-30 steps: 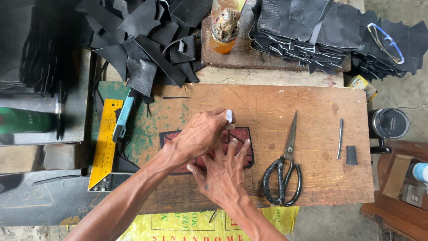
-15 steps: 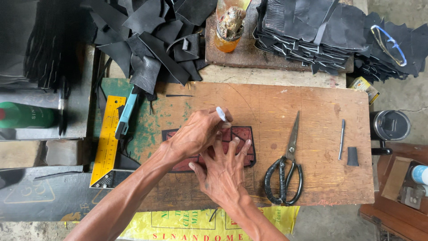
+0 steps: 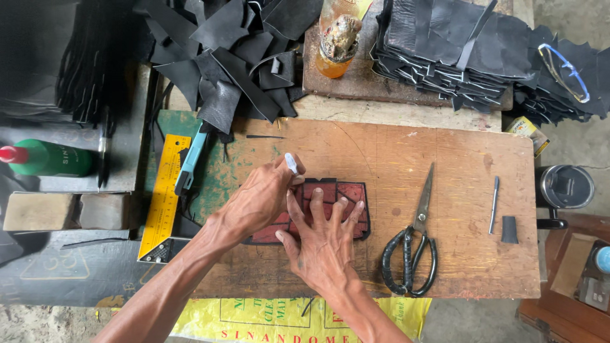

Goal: The person assembles small black rubber pieces on a wooden workbench using a red patterned template. They align the pieces, apply glue to the edges, and press them together. The person repeatedly checks alignment and adds more pieces to the stack.

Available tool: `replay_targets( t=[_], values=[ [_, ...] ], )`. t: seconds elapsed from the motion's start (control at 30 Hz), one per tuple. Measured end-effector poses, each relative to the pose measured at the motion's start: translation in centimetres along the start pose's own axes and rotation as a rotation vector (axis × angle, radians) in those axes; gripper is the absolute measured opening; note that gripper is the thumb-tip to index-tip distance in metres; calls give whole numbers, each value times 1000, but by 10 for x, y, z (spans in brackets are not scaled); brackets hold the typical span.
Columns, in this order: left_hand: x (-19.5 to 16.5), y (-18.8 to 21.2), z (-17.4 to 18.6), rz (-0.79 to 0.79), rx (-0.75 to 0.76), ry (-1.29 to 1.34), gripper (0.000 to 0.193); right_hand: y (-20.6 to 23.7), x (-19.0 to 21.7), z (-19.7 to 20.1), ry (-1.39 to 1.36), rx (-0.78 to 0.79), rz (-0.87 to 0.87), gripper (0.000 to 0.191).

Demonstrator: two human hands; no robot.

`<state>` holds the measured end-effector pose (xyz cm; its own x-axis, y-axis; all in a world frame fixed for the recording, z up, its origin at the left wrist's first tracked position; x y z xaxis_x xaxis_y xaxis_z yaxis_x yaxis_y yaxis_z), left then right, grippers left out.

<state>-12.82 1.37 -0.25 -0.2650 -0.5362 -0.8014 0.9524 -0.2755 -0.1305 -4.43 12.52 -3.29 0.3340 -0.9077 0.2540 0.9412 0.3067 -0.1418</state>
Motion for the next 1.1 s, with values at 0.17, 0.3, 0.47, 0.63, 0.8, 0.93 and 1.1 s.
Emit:
replay_targets(
  t=[0.17,0.3,0.47,0.63,0.8,0.93,1.1],
  values=[
    [3,2,2,-16,24,-35,26,0,0,0,-2,14,-3,75],
    [-1,-1,0,-41,36,-60,24,0,1,1,-6,-12,9,76],
    [-11,-12,-28,-12,147,-232,31,-3,1,2,-17,-48,22,65],
    [-21,-23,-37,-134,33,-10,16,0,0,-2,-54,46,-27,50],
    [-14,-20,-32,-97,56,95,19,1,-1,0,-64,5,-22,53],
    [-16,-11,-12,-173,18,-29,18,1,1,1,-37,-21,-4,60],
    [5,8,2,-68,-18,-172,15,0,2,5,-42,-44,-7,73]
  ],
)
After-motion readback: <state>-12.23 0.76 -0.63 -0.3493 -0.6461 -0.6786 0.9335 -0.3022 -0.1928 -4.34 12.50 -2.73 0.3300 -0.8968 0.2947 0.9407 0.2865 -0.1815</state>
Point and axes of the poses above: each hand's wrist, its own y-axis away from the middle knuckle, its own z-axis out of the back of the hand, x = y × z, the point moved 6 cm from there along -y, towards the middle knuckle, and after that the axes turned 14 degrees about -x, right-handed, at the moved point
